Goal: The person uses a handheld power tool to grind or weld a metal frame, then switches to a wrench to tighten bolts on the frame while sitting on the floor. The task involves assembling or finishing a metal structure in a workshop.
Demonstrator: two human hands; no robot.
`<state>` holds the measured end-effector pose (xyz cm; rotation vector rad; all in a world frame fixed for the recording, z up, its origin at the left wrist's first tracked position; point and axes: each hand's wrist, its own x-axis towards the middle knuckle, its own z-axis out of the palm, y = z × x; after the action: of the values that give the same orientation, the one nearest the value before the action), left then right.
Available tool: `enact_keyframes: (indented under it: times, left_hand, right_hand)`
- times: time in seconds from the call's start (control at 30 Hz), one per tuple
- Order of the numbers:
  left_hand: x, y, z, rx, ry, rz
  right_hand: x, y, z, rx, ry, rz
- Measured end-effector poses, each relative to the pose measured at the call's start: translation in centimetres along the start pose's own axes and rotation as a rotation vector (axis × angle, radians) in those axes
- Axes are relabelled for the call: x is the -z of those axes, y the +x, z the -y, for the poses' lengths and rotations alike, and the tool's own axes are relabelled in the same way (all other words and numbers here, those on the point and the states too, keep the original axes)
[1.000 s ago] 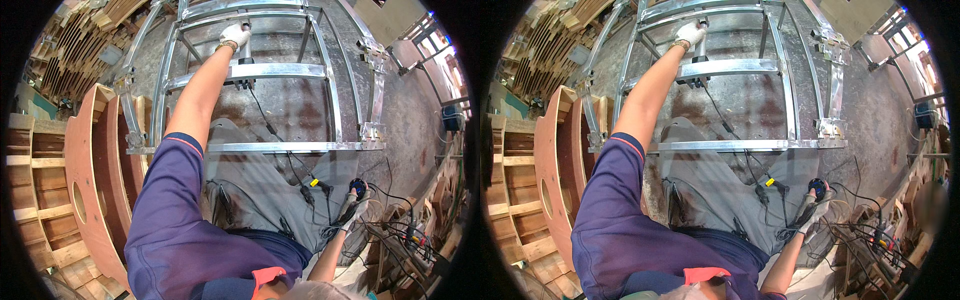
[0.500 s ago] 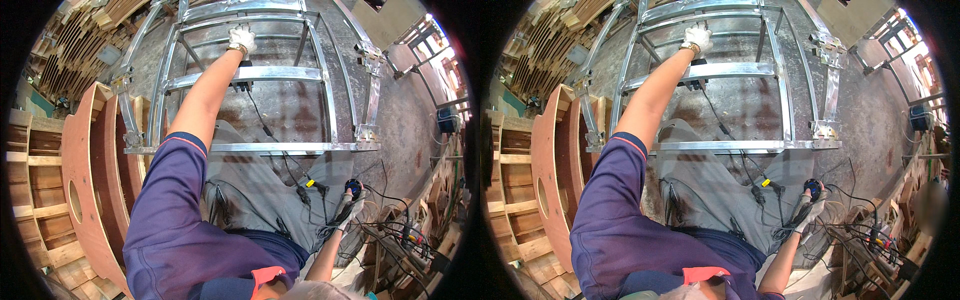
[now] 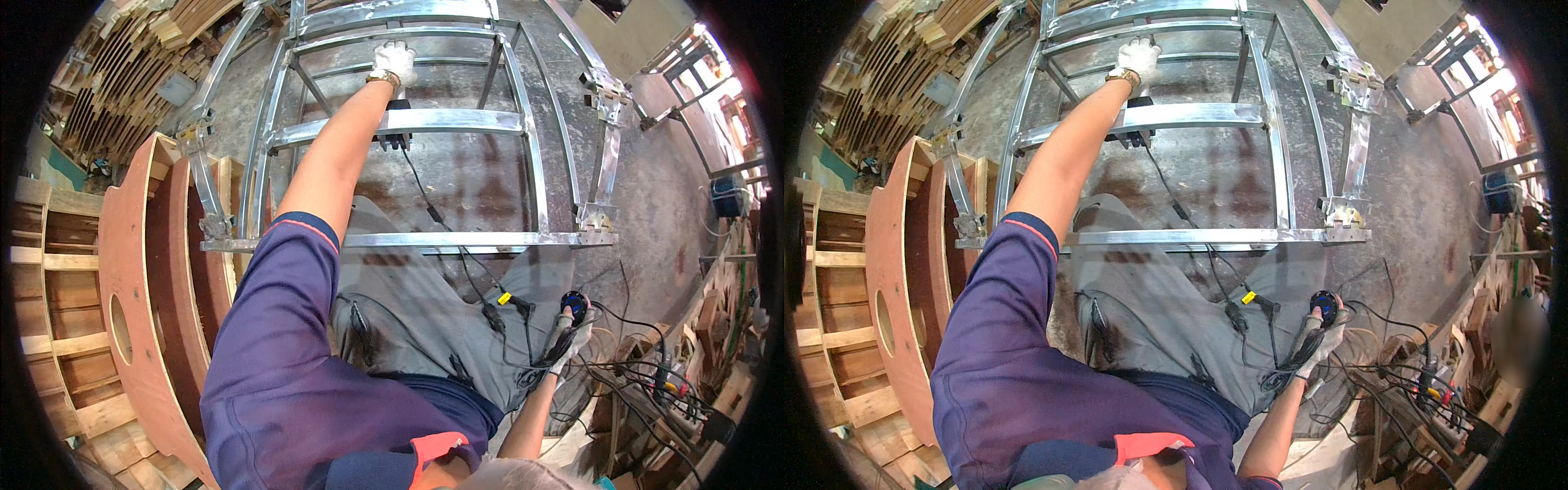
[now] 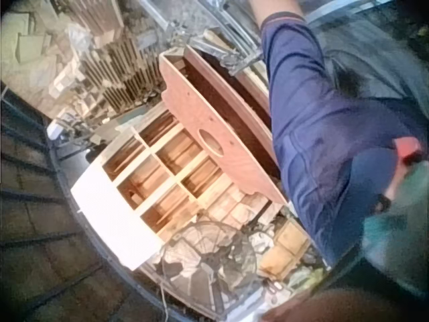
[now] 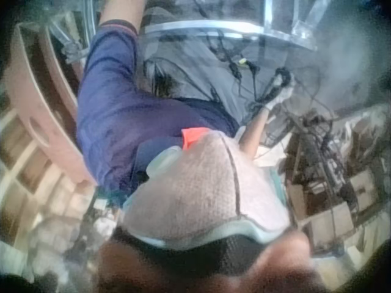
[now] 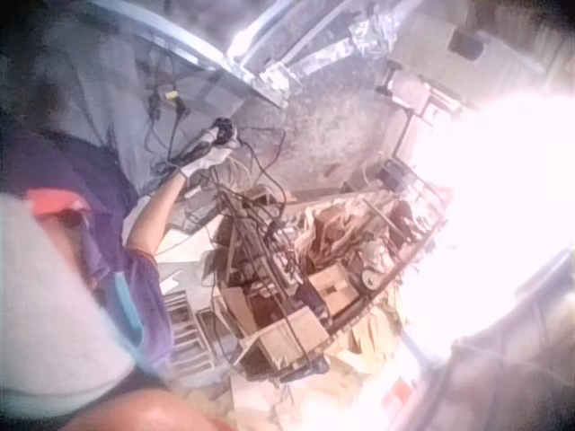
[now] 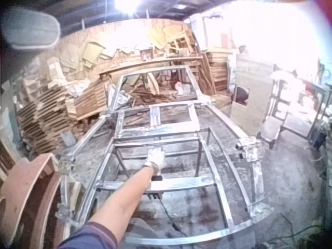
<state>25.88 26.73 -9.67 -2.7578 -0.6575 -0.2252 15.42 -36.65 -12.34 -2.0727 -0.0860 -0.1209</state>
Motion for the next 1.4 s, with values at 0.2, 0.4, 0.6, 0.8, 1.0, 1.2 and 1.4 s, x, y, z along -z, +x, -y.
enact_keyframes:
  times: [0.2,0.4,0.6,0.8,1.0,1.2,1.4]
  left_hand:
    - [3.5,-1.1,0.4,0.068,-0.278,0.059]
    - [10.9,-8.5,2.0,-0.049,-0.606,0.563]
    - [12.5,-15.0,-0.1,0.196,-0.484,0.201]
    - [12.5,-14.6,-0.2,0.222,-0.523,0.199]
    - [12.6,-15.0,-0.2,0.208,-0.559,0.168]
    - [12.3,-15.0,0.3,0.162,-0.571,0.188]
    - [12.2,-15.0,0.4,0.137,-0.595,0.184]
  right_hand:
    - [-0.3,0.1,-0.1,0.013,0.027,-0.006]
    - [-1.3,0.6,0.5,0.068,-0.058,-0.014]
    - [-3.0,2.2,-0.3,0.007,-0.074,0.052]
    - [-4.3,4.6,-2.9,-0.036,-0.168,0.069]
    - [-5.1,5.8,-5.8,0.042,-0.064,0.064]
    - [-4.8,6.0,-6.6,-0.062,-0.041,0.079]
    - [-3.7,4.4,-3.9,0.003,-0.14,0.019]
